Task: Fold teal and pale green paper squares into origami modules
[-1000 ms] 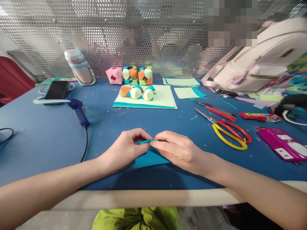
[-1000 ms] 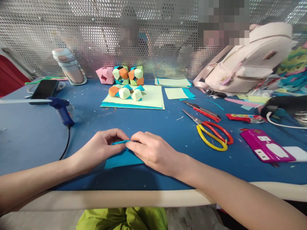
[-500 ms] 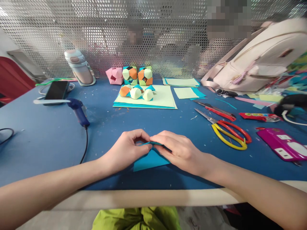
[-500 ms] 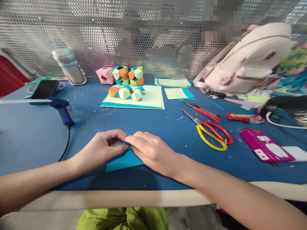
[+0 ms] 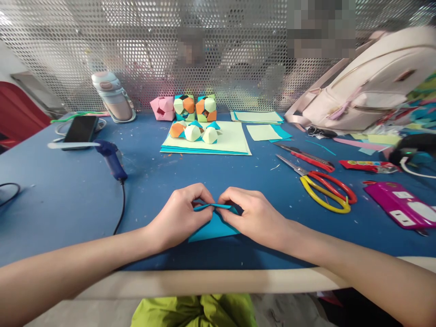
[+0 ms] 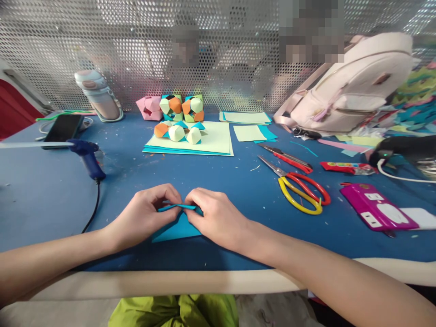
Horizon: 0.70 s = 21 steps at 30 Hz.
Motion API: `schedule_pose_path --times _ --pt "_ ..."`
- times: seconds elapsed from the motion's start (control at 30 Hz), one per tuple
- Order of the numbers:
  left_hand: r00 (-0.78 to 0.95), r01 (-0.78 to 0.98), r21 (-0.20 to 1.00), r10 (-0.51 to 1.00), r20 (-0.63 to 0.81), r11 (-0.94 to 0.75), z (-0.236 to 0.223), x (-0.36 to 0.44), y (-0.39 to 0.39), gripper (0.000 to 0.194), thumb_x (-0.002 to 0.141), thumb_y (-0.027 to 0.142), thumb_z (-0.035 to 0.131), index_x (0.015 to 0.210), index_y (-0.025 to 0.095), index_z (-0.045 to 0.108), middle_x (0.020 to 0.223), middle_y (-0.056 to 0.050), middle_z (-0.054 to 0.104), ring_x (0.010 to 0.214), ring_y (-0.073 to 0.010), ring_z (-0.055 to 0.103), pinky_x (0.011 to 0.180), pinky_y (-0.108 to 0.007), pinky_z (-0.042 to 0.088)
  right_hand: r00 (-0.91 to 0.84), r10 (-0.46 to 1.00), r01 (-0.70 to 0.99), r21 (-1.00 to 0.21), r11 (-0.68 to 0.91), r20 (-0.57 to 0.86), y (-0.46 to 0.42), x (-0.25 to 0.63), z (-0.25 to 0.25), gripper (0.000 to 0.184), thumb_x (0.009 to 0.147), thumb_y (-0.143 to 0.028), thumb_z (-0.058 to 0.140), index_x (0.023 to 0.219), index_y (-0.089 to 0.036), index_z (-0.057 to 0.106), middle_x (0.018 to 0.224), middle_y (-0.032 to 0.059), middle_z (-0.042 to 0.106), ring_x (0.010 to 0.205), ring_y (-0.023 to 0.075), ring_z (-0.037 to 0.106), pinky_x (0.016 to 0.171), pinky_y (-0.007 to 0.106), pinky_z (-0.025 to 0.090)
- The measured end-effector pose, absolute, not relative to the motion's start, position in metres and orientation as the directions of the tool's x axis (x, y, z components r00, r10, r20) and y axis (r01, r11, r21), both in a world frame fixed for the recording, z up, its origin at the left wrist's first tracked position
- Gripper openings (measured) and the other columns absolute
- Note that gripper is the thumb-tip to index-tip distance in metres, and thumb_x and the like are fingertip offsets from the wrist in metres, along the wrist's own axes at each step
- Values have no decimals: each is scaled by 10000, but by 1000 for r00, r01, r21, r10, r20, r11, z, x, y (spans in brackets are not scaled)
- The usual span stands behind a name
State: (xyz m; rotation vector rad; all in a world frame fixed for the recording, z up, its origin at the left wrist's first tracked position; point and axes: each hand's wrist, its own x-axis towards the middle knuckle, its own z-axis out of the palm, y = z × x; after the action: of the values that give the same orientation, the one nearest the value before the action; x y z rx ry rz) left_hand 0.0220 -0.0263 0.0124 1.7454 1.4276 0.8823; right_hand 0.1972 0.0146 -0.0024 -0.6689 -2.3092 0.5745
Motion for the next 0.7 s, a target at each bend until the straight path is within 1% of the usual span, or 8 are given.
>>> schedule_pose_path --times 0.13,0.3,0.37,0.47,0.53,0.7 --pt "180 528 830 978 102 -183 7 23 -27 108 665 86 488 666 184 532 728 17 586 724 -130 556 680 -231 424 -667 587 285 -571 770 459 13 198 -2 138 753 -40 532 726 -175 527 657 -31 534 586 90 485 558 197 370" --pt "194 550 818 978 75 -172 4 24 -27 136 641 63 467 667 186 519 693 29 568 684 -125 537 639 -234 411 -689 604 324 -576 751 400 11 197 0 162 735 -16 523 708 -175 536 646 -34 529 583 87 481 565 195 368" --pt "188 543 825 980 60 -155 5 24 -26 134 638 64 468 666 185 518 687 30 567 681 -124 535 642 -235 413 -696 603 319 -586 745 390 12 197 1 141 744 -33 535 731 -171 560 664 -24 554 600 93 505 575 197 382" --pt "161 527 841 986 40 -120 5 23 -25 107 642 84 487 668 181 524 690 30 571 694 -125 536 665 -234 417 -708 600 315 -593 741 372 12 198 3 88 765 -102 578 828 -153 612 747 13 620 660 114 560 608 212 418" --pt "141 526 845 990 20 -92 6 22 -24 92 640 96 498 664 179 529 681 32 570 690 -124 530 665 -232 414 -708 606 315 -605 731 364 13 199 4 118 782 -135 587 891 -142 634 809 35 656 703 126 590 641 222 441" --pt "124 517 855 992 -20 -47 7 20 -21 94 637 106 490 670 177 541 670 37 572 667 -118 521 622 -220 402 -705 628 321 -641 697 330 16 201 5 134 838 -134 550 890 -166 669 822 26 690 739 131 630 676 221 467"
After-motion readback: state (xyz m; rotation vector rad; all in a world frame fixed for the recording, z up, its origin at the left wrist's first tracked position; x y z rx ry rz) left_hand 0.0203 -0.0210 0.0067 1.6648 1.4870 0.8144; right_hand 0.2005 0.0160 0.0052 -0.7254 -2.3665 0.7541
